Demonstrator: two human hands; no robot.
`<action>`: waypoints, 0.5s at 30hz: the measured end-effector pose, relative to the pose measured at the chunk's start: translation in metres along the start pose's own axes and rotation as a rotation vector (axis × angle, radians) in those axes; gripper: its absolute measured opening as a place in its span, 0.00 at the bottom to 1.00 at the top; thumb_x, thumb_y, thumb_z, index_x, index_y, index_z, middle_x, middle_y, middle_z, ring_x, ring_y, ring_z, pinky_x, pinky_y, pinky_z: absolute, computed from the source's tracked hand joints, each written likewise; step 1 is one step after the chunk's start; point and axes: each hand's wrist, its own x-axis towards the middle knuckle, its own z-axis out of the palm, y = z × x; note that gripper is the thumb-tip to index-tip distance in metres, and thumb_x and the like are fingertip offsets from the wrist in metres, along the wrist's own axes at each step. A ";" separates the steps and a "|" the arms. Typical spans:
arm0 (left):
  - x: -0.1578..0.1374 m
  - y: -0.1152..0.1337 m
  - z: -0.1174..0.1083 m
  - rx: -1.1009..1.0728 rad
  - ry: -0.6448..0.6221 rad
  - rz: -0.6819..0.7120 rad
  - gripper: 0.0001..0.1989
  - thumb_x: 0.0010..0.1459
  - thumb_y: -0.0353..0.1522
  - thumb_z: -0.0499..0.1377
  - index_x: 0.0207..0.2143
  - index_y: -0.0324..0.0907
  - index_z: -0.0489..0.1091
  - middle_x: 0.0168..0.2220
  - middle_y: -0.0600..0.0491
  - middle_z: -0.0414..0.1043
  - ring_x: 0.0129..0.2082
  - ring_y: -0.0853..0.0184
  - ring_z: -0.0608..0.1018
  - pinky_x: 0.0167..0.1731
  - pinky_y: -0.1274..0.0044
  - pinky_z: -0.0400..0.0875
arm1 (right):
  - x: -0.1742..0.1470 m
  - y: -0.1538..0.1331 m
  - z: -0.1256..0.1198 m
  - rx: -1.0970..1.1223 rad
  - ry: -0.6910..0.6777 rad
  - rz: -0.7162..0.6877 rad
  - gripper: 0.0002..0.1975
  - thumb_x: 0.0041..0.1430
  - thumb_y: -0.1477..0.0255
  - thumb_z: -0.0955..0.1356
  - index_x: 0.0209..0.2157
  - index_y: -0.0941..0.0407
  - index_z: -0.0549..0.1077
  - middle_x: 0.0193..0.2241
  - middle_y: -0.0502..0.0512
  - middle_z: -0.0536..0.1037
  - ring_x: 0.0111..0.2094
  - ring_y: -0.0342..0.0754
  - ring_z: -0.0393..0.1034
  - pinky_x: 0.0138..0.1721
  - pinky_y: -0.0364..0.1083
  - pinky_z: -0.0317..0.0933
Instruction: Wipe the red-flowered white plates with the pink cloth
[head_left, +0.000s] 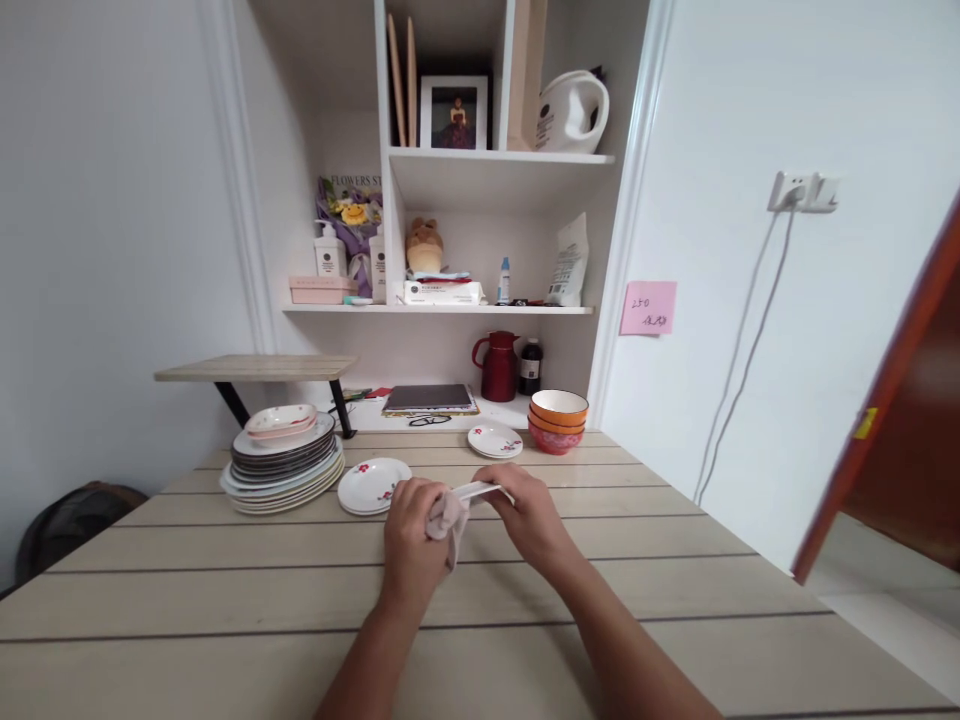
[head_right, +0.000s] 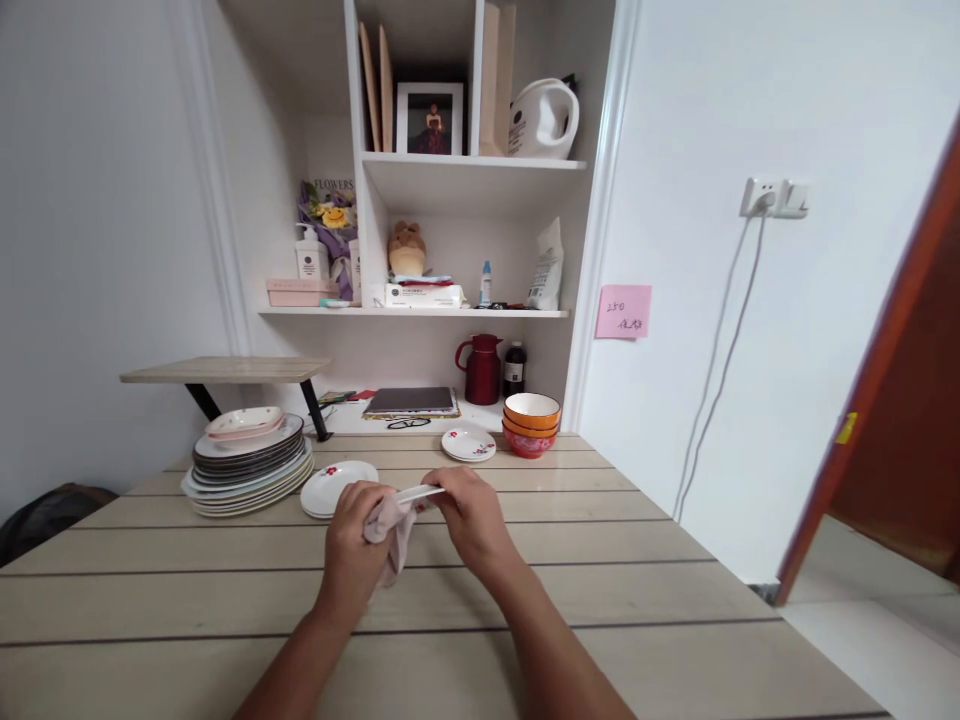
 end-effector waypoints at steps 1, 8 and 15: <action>0.001 0.001 0.000 -0.033 0.017 -0.042 0.06 0.53 0.24 0.58 0.31 0.45 0.68 0.30 0.54 0.70 0.34 0.64 0.70 0.36 0.74 0.65 | 0.000 0.000 0.001 0.062 0.009 0.033 0.06 0.58 0.72 0.67 0.31 0.51 0.77 0.30 0.52 0.77 0.34 0.50 0.68 0.38 0.46 0.58; 0.001 0.008 -0.001 -0.269 0.093 -0.436 0.04 0.51 0.31 0.61 0.31 0.44 0.69 0.31 0.55 0.71 0.34 0.65 0.73 0.37 0.75 0.66 | -0.004 -0.005 0.016 0.641 0.022 0.303 0.05 0.55 0.67 0.70 0.33 0.54 0.73 0.26 0.47 0.74 0.29 0.45 0.65 0.33 0.43 0.58; 0.002 0.013 0.005 -0.497 0.197 -0.702 0.12 0.48 0.38 0.65 0.33 0.42 0.72 0.33 0.53 0.76 0.36 0.63 0.77 0.41 0.74 0.69 | -0.002 -0.011 0.030 1.026 0.175 0.450 0.15 0.48 0.66 0.75 0.39 0.54 0.76 0.35 0.52 0.80 0.36 0.49 0.72 0.41 0.46 0.64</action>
